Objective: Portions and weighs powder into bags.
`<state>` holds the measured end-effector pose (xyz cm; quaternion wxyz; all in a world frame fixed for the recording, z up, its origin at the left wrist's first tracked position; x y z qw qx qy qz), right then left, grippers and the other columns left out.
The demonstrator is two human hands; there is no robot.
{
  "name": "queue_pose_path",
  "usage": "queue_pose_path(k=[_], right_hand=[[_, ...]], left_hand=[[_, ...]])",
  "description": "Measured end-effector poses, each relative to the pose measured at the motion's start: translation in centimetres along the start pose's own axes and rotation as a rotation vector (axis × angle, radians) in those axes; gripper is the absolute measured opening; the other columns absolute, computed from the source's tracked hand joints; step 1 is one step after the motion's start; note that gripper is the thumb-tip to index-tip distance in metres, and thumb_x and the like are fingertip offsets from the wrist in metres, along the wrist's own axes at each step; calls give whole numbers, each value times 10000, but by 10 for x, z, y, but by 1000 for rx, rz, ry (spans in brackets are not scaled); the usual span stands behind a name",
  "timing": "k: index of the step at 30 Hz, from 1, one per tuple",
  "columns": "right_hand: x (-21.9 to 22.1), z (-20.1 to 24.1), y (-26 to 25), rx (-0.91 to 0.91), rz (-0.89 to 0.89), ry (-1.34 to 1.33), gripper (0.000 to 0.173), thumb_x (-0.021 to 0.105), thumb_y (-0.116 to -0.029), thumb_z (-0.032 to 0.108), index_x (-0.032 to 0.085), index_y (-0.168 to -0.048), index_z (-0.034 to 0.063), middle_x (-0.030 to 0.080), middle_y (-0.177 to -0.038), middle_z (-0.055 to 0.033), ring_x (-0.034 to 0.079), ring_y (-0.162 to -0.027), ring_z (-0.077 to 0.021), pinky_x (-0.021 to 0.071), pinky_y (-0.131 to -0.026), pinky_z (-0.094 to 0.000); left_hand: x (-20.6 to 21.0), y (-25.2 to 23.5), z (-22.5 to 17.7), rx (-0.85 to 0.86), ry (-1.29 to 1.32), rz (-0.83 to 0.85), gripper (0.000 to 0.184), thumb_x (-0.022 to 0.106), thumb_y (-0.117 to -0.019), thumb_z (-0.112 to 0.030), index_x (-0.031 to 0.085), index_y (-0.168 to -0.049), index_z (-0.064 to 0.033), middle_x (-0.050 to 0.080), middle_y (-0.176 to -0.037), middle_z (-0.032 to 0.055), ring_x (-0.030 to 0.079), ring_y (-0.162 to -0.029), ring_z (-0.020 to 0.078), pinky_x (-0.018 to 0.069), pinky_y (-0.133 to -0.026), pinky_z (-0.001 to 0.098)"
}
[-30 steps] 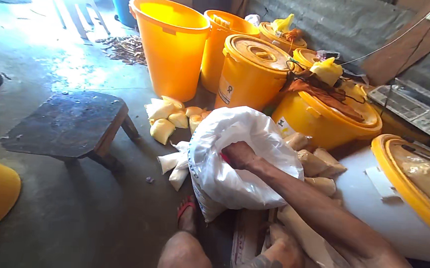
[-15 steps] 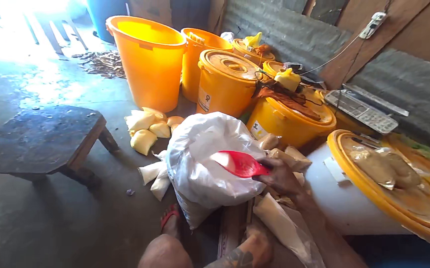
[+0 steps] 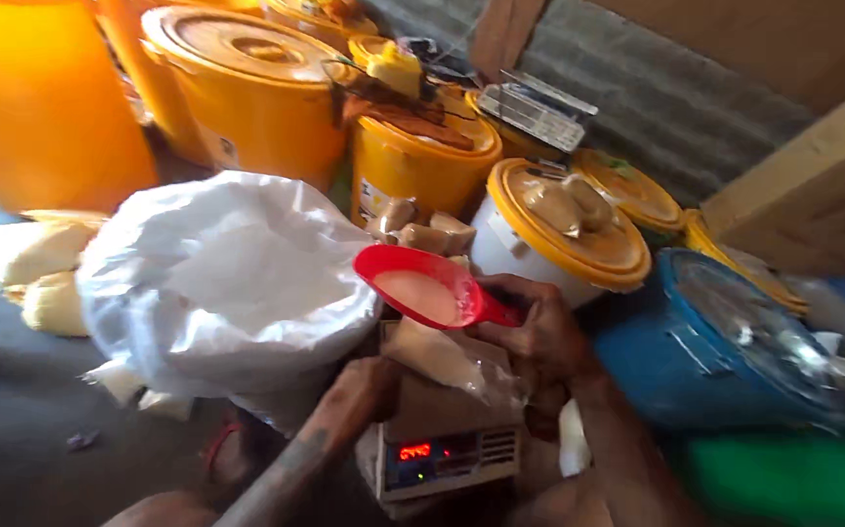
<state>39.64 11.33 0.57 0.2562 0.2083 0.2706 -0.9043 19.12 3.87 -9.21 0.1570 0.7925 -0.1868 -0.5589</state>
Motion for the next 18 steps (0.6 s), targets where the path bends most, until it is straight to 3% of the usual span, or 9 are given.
queue_pose_path(k=[5, 8, 11, 14, 18], right_hand=[[-100, -4, 111, 157, -94, 273, 506, 862, -784, 217, 700, -1217, 10, 755, -1074, -43, 725, -942, -95, 626, -835, -248], [-129, -9, 177, 303, -169, 428, 545, 864, -747, 339, 725, -1197, 65, 751, -980, 14, 691, -818, -24, 594, -726, -185], [-138, -20, 229, 466, -176, 493, 556, 858, -741, 373, 732, -1186, 64, 749, -943, 5, 688, -776, -26, 593, -701, -194], [-128, -41, 256, 610, -140, 523, 555, 855, -723, 362, 740, -1190, 84, 757, -962, -18, 709, -813, -79, 613, -746, -281], [-102, -63, 241, 694, -40, 630, 552, 859, -734, 372, 747, -1211, 117, 764, -1054, -67, 734, -942, -209, 595, -875, -502]], left_hand=[[0, -7, 11, -37, -113, 72, 323, 706, -920, -297, 681, -1129, -52, 699, -1055, 221, 674, -1023, 450, 524, -836, 663], [1, -8, 11, -17, -115, 108, 353, 704, -930, -330, 679, -1161, -65, 700, -1054, 208, 675, -1024, 435, 527, -840, 648], [1, -11, 14, 1, -121, 118, 373, 688, -947, -350, 669, -1212, -86, 699, -1081, 198, 671, -1051, 426, 529, -855, 640], [3, -21, 22, 14, -118, 113, 384, 688, -951, -359, 665, -1234, -100, 699, -1100, 196, 668, -1066, 422, 521, -876, 654], [6, -33, 28, 17, -142, 103, 364, 688, -943, -367, 680, -1196, -106, 702, -1092, 183, 670, -1063, 412, 522, -874, 649]])
Point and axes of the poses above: each hand's wrist, its own y-axis away from the middle knuckle, its own x-axis out of the palm, z = x × y, the point moved 1 cm from there along -y, towards the middle knuckle
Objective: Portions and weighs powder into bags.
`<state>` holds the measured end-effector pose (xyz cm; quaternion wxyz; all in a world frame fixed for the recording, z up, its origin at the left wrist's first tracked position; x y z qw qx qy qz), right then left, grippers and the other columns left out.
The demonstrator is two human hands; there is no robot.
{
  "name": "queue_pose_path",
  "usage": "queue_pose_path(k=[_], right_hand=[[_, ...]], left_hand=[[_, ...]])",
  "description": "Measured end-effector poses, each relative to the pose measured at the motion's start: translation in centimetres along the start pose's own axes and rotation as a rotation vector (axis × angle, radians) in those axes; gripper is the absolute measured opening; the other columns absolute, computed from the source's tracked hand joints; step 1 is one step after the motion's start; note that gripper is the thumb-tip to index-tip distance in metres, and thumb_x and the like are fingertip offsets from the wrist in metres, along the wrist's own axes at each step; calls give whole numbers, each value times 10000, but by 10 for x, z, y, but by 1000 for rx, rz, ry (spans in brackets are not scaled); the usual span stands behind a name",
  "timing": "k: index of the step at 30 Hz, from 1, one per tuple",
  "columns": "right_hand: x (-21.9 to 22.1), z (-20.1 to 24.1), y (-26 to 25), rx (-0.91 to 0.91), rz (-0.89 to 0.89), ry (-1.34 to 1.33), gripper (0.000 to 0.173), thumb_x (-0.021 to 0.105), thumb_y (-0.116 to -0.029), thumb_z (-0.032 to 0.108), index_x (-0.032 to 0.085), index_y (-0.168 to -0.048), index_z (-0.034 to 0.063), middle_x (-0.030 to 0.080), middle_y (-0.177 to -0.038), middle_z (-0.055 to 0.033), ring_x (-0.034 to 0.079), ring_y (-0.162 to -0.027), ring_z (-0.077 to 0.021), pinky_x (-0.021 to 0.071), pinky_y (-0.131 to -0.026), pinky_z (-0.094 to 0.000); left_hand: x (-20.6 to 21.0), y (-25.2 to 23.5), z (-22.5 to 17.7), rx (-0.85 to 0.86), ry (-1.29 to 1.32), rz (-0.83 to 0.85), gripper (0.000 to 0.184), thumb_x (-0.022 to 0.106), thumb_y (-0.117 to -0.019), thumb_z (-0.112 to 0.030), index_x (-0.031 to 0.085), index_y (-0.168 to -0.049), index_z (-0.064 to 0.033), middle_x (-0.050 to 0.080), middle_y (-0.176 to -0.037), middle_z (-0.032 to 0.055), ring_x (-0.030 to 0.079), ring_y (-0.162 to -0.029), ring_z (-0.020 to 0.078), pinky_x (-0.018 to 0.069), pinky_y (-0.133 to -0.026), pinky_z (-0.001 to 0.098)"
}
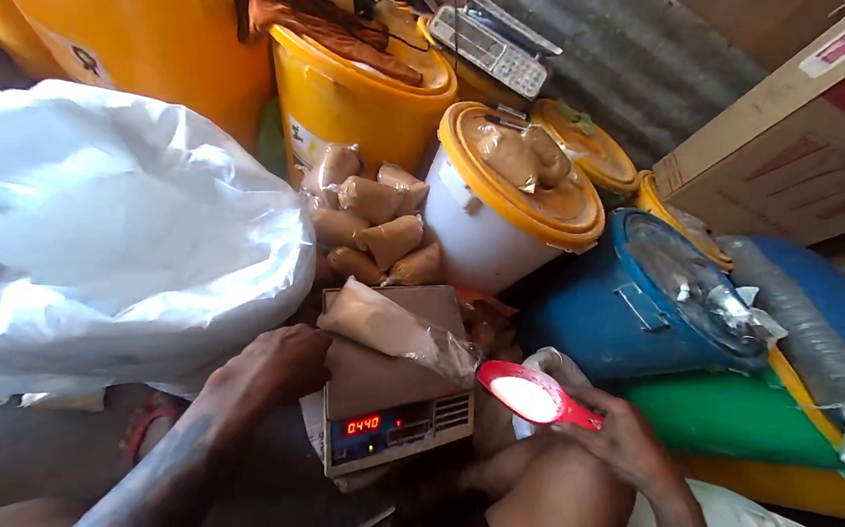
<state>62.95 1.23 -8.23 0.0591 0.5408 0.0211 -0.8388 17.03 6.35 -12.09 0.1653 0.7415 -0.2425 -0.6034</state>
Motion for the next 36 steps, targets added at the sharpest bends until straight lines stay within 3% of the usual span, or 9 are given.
queue_pose_path(k=[7, 11, 18, 24, 36], right_hand=[[19, 23, -39, -62, 45, 52, 525, 854, -745, 398, 763, -1190, 135, 757, -1072, -80, 725, -968, -253, 575, -882, -553], [22, 14, -39, -139, 15, -89, 554, 835, -708, 458, 772, -1157, 139, 769, -981, -4, 724, -848, -94, 617, -792, -355], [19, 23, -31, -115, -17, -179, 510, 859, -689, 346, 773, -1126, 96, 764, -882, 8, 698, -743, -34, 594, -698, -225], [18, 20, -34, -65, -17, -165, 516, 863, -666, 327, 773, -1115, 89, 763, -875, 0, 701, -739, -47, 595, -698, -243], [16, 17, -25, -72, -4, -237, 500, 864, -682, 267, 763, -1125, 59, 768, -893, -8, 705, -751, -44, 594, -704, -221]], left_hand=[[-3, 0, -5, -22, 62, -20, 370, 692, -937, -347, 680, -1187, -74, 689, -1101, 217, 653, -1081, 441, 509, -872, 668], [-15, 9, -14, -28, 96, -32, 338, 684, -945, -301, 671, -1173, -52, 688, -1075, 200, 662, -1046, 413, 516, -853, 635], [-28, 12, -21, -34, 61, -38, 301, 689, -933, -286, 691, -1162, -90, 700, -1045, 146, 671, -1024, 364, 523, -831, 593], [-30, 11, -25, -35, 63, -34, 266, 693, -926, -274, 694, -1106, -78, 695, -1015, 149, 671, -999, 361, 522, -809, 581], [-23, 13, -19, -70, 99, -54, 255, 700, -921, -267, 708, -1112, -97, 702, -1021, 141, 674, -999, 362, 523, -820, 592]])
Point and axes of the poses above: each hand's wrist, its own y-axis away from the middle knuckle, its own x-axis out of the palm, z = x × y, the point moved 1 cm from there along -y, towards the middle knuckle
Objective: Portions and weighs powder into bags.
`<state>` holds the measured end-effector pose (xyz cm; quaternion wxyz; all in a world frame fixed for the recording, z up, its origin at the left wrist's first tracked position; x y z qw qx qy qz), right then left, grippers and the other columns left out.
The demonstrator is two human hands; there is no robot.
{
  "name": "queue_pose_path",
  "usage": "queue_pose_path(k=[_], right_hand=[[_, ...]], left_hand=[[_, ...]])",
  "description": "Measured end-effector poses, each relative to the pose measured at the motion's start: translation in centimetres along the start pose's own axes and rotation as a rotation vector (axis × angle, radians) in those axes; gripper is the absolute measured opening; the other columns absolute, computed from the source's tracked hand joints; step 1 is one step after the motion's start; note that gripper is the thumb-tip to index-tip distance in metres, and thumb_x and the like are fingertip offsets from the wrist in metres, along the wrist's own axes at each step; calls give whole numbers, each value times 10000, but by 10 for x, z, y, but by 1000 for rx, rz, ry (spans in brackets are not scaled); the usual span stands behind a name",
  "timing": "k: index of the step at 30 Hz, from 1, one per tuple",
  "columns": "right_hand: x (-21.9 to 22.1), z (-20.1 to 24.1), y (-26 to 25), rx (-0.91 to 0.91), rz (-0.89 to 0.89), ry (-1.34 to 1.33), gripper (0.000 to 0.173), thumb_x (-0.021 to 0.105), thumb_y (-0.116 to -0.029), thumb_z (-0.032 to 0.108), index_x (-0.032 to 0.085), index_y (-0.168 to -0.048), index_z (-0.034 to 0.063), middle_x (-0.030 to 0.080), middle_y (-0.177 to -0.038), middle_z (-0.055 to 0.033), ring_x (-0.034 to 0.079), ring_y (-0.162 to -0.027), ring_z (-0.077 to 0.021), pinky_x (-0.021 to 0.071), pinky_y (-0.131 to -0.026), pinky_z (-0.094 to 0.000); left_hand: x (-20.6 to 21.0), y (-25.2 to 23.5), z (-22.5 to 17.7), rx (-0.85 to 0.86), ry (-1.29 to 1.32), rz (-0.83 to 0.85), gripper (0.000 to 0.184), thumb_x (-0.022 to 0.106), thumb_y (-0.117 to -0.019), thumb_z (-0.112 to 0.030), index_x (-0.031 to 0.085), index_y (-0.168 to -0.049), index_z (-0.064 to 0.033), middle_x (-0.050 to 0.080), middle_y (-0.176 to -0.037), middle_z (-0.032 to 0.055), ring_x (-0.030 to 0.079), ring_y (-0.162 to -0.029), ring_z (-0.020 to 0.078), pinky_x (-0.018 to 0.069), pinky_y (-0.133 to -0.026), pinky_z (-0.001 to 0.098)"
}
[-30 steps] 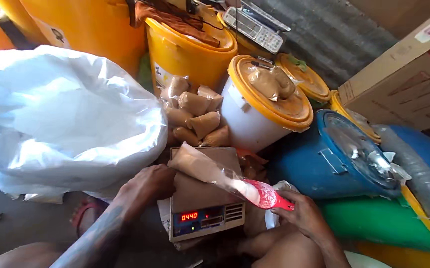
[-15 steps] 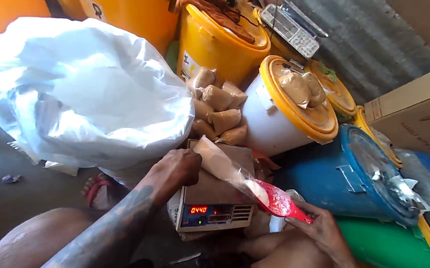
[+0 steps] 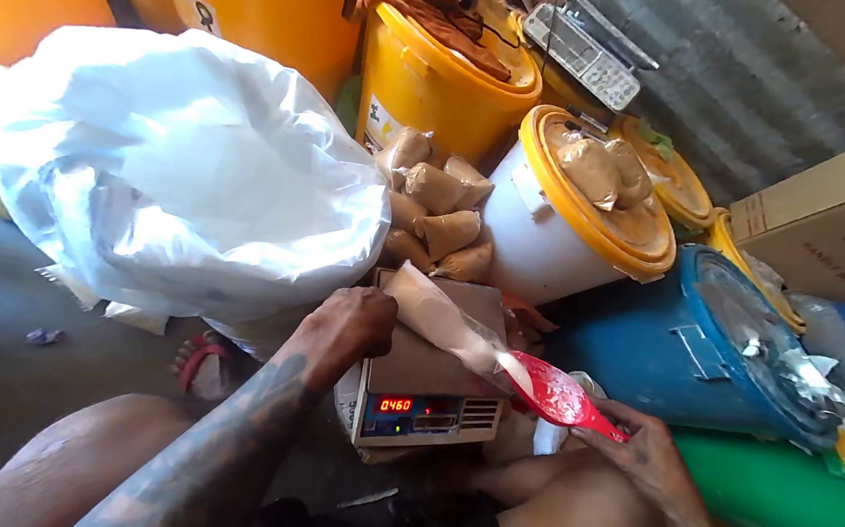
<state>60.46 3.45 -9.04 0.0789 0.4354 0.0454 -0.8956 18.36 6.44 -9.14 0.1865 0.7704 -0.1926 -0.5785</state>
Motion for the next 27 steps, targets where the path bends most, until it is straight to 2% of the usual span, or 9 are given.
queue_pose_path(k=[6, 13, 19, 24, 27], right_hand=[[-5, -2, 13, -1, 35, -62, 473, 866, -694, 125, 737, -1129, -9, 764, -914, -41, 703, -780, -30, 585, -744, -183], [-9, -8, 20, -12, 81, -33, 487, 869, -725, 122, 719, -1159, -40, 763, -923, -63, 699, -783, -34, 583, -749, -193], [-5, 4, 12, 17, 93, -19, 503, 869, -723, 108, 715, -1182, -29, 762, -941, -76, 706, -790, -53, 592, -755, -214], [2, 6, 4, 32, 67, 10, 487, 873, -710, 136, 735, -1157, -2, 761, -915, -65, 702, -766, -66, 589, -741, -231], [-1, 5, 5, 18, 47, 21, 498, 873, -711, 173, 736, -1158, -1, 760, -937, -69, 704, -789, -78, 593, -750, -248]], left_hand=[[-3, 5, -5, -7, 5, -2, 245, 694, -926, -275, 714, -1103, -107, 699, -989, 128, 676, -968, 349, 529, -795, 573], [-6, 7, -6, -10, -15, 15, 238, 696, -925, -258, 708, -1096, -94, 694, -997, 130, 675, -972, 339, 526, -798, 559], [-2, 1, -2, -14, -2, 15, 245, 688, -923, -254, 693, -1096, -81, 693, -1001, 141, 671, -978, 354, 520, -801, 574], [-2, 1, 1, -5, -2, 36, 276, 694, -929, -272, 685, -1122, -75, 691, -1015, 150, 669, -1000, 358, 520, -811, 585], [-1, 3, 2, 0, 29, -5, 248, 708, -916, -248, 696, -1093, -75, 695, -990, 148, 671, -977, 367, 520, -800, 593]])
Point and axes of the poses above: each hand's wrist, its own y-axis away from the middle knuckle, its own x-axis out of the palm, z = x × y, the point moved 1 cm from there along -y, towards the middle knuckle
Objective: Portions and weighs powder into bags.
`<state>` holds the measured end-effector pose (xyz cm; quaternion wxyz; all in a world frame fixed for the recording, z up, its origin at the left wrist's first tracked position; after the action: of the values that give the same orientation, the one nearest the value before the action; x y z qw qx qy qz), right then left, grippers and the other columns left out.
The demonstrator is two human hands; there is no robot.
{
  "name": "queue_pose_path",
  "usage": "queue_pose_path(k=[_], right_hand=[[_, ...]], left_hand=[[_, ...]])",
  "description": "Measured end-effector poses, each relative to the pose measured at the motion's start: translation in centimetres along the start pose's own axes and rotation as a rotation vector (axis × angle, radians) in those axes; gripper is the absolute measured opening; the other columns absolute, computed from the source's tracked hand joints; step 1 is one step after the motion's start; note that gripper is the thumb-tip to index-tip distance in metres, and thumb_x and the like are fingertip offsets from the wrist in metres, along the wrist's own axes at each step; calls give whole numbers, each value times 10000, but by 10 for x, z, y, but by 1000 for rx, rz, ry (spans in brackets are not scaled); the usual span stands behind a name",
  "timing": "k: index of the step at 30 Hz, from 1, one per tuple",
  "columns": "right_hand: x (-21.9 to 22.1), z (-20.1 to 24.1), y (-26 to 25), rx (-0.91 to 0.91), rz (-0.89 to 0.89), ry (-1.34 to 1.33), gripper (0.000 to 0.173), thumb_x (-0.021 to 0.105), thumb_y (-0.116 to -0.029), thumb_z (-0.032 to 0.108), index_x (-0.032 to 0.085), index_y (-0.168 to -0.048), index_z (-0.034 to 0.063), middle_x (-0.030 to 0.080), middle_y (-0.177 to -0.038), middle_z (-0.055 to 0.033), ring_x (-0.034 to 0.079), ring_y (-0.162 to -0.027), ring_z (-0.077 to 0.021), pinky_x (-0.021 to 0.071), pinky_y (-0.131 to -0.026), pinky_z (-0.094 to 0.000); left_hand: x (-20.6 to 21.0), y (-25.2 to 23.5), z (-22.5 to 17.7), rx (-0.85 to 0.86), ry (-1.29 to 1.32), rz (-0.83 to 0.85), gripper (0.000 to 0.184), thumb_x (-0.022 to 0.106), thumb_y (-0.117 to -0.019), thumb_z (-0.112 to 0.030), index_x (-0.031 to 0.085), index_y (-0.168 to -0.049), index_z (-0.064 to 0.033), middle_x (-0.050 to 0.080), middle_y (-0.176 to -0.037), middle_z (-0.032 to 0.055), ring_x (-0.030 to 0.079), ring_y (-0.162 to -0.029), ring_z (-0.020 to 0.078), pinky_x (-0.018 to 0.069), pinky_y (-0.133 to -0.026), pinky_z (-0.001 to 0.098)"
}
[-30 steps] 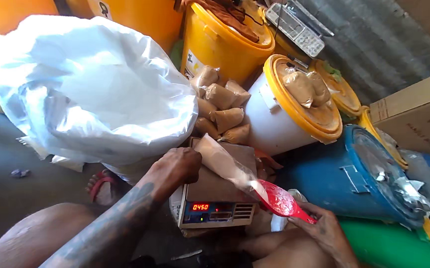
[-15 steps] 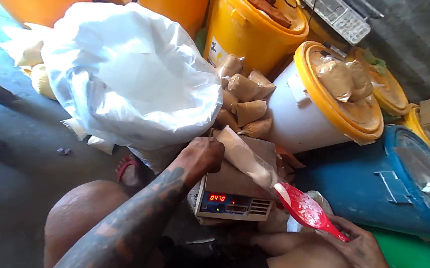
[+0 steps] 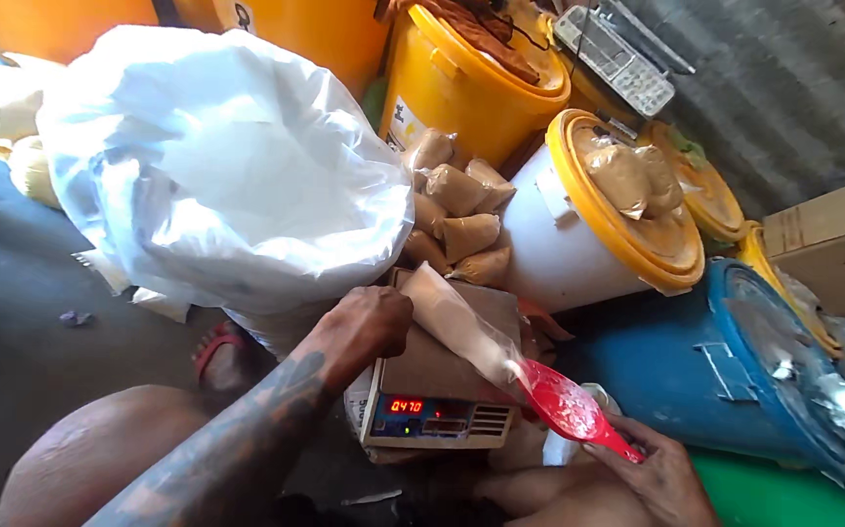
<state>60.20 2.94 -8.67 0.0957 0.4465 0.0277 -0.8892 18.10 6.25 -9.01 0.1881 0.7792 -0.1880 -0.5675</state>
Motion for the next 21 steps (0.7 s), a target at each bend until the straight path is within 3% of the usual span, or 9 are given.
queue_pose_path(k=[8, 17, 21], right_hand=[[-4, -3, 3, 9, -8, -24, 478, 867, -692, 170, 748, -1128, 16, 763, -903, -34, 703, -769, -43, 588, -728, -204], [-6, -3, 3, -7, -12, -7, 465, 860, -698, 165, 745, -1121, 9, 762, -897, -36, 698, -761, -30, 583, -720, -192], [-10, -3, 3, -38, 5, 0, 457, 854, -709, 149, 741, -1126, -1, 762, -909, -39, 694, -764, -19, 577, -722, -178]], left_hand=[[1, 1, -3, 7, -13, 3, 236, 687, -931, -246, 704, -1115, -99, 699, -997, 132, 674, -977, 349, 521, -804, 579], [-2, 7, -6, 13, -57, -6, 177, 698, -929, -264, 706, -979, -94, 685, -908, 109, 677, -897, 323, 527, -747, 539], [-3, 10, -7, 24, -64, -12, 196, 699, -933, -269, 706, -989, -81, 684, -905, 112, 677, -886, 322, 527, -742, 534]])
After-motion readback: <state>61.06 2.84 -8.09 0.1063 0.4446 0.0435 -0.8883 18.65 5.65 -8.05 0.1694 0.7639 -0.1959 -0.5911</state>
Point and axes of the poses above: each hand's wrist, its own y-axis away from the middle knuckle, its own x-axis out of the palm, z = x × y, the point moved 1 cm from there along -y, towards the middle knuckle
